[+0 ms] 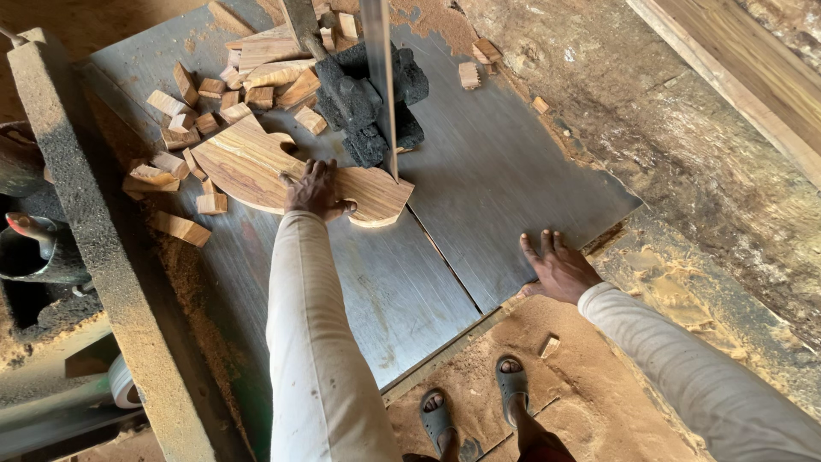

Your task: The person shapes a curved wooden block using a band saw, guided by hand across the cutting blade.

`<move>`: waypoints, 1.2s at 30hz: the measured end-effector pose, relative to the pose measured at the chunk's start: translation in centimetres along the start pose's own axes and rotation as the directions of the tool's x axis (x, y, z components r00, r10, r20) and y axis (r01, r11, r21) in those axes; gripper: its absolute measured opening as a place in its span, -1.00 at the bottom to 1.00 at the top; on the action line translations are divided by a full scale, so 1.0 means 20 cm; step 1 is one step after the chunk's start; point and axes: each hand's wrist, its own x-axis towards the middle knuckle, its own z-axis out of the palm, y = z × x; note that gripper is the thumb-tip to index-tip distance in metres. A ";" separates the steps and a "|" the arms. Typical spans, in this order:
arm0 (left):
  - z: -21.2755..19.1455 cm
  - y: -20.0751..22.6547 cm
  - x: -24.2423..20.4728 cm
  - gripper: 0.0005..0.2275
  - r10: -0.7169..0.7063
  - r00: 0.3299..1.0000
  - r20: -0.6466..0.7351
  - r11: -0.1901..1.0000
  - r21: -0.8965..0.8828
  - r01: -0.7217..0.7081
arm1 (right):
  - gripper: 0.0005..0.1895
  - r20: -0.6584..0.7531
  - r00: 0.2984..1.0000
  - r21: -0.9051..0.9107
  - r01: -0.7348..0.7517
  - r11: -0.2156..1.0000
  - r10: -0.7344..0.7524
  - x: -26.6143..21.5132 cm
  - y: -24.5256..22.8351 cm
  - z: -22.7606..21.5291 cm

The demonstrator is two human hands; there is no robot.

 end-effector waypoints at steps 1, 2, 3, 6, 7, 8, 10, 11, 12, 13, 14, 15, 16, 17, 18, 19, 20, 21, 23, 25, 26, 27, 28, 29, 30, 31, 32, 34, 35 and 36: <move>0.01 0.00 0.01 -0.04 0.010 1.000 -0.017 1.000 0.008 -0.009 | 0.21 0.002 1.000 0.002 0.001 1.000 -0.001 0.00 0.00 0.00; 0.02 -0.01 0.02 0.01 0.019 0.999 -0.034 1.000 0.015 -0.019 | 0.20 0.007 1.000 -0.008 0.002 1.000 -0.002 0.00 0.00 0.00; 0.04 -0.01 0.02 0.01 0.021 0.999 -0.030 1.000 0.016 -0.021 | 0.20 0.013 1.000 -0.017 0.002 1.000 -0.002 0.00 0.00 0.00; 0.04 -0.01 0.01 0.04 0.008 0.998 -0.055 0.997 -0.071 -0.012 | 0.19 0.021 1.000 0.006 -0.005 1.000 0.005 0.00 0.00 0.00; 0.03 -0.01 0.00 0.01 -0.008 0.999 -0.031 0.999 -0.051 0.006 | 0.19 0.023 1.000 0.008 -0.005 1.000 0.005 0.00 0.00 0.00; 0.02 0.00 -0.01 -0.01 -0.025 1.000 -0.008 0.999 -0.031 0.024 | 0.19 0.018 1.000 0.003 -0.001 1.000 0.001 0.00 0.00 0.00; 0.00 0.02 -0.02 -0.02 -0.036 0.999 -0.004 0.999 -0.024 0.036 | 0.19 0.013 1.000 0.000 0.003 1.000 -0.003 0.00 0.00 0.01; -0.01 0.02 -0.03 -0.03 -0.047 0.999 -0.003 0.999 -0.019 0.047 | 0.19 0.008 1.000 0.005 0.004 1.000 -0.004 0.00 0.01 0.02; -0.02 0.03 -0.03 -0.03 -0.045 0.999 -0.001 0.999 -0.016 0.045 | 0.18 0.003 1.000 0.009 0.005 1.000 -0.005 0.00 0.01 0.03; -0.02 0.04 -0.04 -0.04 -0.052 0.999 -0.014 0.999 -0.010 0.052 | 0.18 0.004 1.000 0.013 0.005 1.000 -0.005 0.01 0.01 0.03; -0.02 0.04 -0.05 -0.04 -0.059 0.998 -0.028 0.998 -0.003 0.059 | 0.18 -0.004 1.000 0.010 0.009 1.000 -0.009 0.01 0.01 0.04; -0.02 0.04 -0.05 -0.04 -0.057 0.998 -0.026 0.998 0.001 0.057 | 0.17 -0.013 1.000 0.007 0.011 1.000 -0.011 0.01 0.01 0.04; -0.02 0.04 -0.05 -0.04 -0.062 0.998 -0.017 0.998 0.000 0.062 | 0.17 -0.012 1.000 0.012 0.010 1.000 -0.010 0.01 0.01 0.04; -0.02 0.04 -0.05 -0.04 -0.068 0.998 -0.010 0.998 -0.002 0.068 | 0.17 -0.001 1.000 -0.004 0.011 1.000 -0.011 0.02 0.01 0.03; -0.02 0.04 -0.05 -0.04 -0.064 0.998 -0.010 0.998 0.001 0.064 | 0.17 0.009 1.000 -0.020 0.012 1.000 -0.012 0.01 0.01 0.03; -0.01 0.05 -0.05 -0.04 -0.072 0.997 -0.012 0.997 -0.003 0.072 | 0.17 0.009 1.000 -0.015 0.010 1.000 -0.010 0.01 0.01 0.03; -0.01 0.05 -0.05 -0.04 -0.079 0.997 -0.014 0.997 -0.007 0.079 | 0.17 0.011 1.000 -0.031 0.014 0.999 -0.014 0.01 0.01 0.02; -0.01 0.05 -0.06 -0.04 -0.076 0.997 -0.013 0.997 -0.004 0.076 | 0.18 0.013 1.000 -0.046 0.019 0.999 -0.018 0.01 0.01 0.02; -0.01 0.05 -0.06 -0.03 -0.074 0.997 -0.025 0.997 -0.013 0.074 | 0.17 0.007 1.000 -0.035 0.021 0.999 -0.021 0.02 0.01 0.03; -0.01 0.06 -0.06 -0.02 -0.078 0.997 -0.020 0.997 -0.008 0.078 | 0.17 -0.001 1.000 -0.027 0.024 0.999 -0.024 0.02 0.01 0.04; -0.02 0.06 -0.06 -0.02 -0.084 0.996 -0.015 0.996 -0.006 0.084 | 0.16 -0.002 1.000 -0.022 0.018 1.000 -0.018 0.02 0.01 0.05; -0.02 0.06 -0.06 -0.02 -0.085 0.996 -0.016 0.996 -0.006 0.085 | 0.16 -0.001 1.000 -0.017 0.012 1.000 -0.012 0.02 0.02 0.07; -0.02 0.06 -0.06 -0.02 -0.086 0.996 -0.017 0.996 -0.012 0.086 | 0.16 -0.002 1.000 -0.018 0.013 1.000 -0.013 0.02 0.02 0.08; -0.02 0.05 -0.06 -0.01 -0.088 0.996 -0.018 0.996 -0.018 0.088 | 0.16 -0.019 1.000 -0.005 0.012 1.000 -0.012 0.03 0.02 0.11; -0.01 0.05 -0.06 -0.01 -0.091 0.996 -0.017 0.996 -0.017 0.090 | 0.16 -0.035 0.999 0.008 0.011 1.000 -0.010 0.04 0.02 0.13; -0.01 0.05 -0.05 -0.01 -0.095 0.995 -0.003 0.995 -0.015 0.095 | 0.16 -0.035 0.999 0.009 0.012 1.000 -0.012 0.05 0.03 0.16; 0.00 0.05 -0.04 -0.01 -0.100 0.995 0.012 0.995 -0.013 0.100 | 0.09 -0.097 0.995 0.005 0.024 1.000 -0.023 0.05 0.03 0.18; 0.02 0.04 -0.03 -0.01 -0.101 0.995 -0.001 0.995 -0.005 0.101 | 0.03 -0.156 0.987 0.003 0.036 0.999 -0.035 0.05 0.03 0.19; 0.03 0.04 -0.02 -0.01 -0.100 0.995 -0.016 0.995 0.004 0.100 | 0.10 -0.092 0.995 0.003 0.026 1.000 -0.026 0.05 0.03 0.18; 0.04 0.03 -0.02 -0.01 -0.100 0.995 -0.015 0.995 0.007 0.100 | 0.16 -0.027 1.000 0.003 0.016 1.000 -0.016 0.04 0.03 0.16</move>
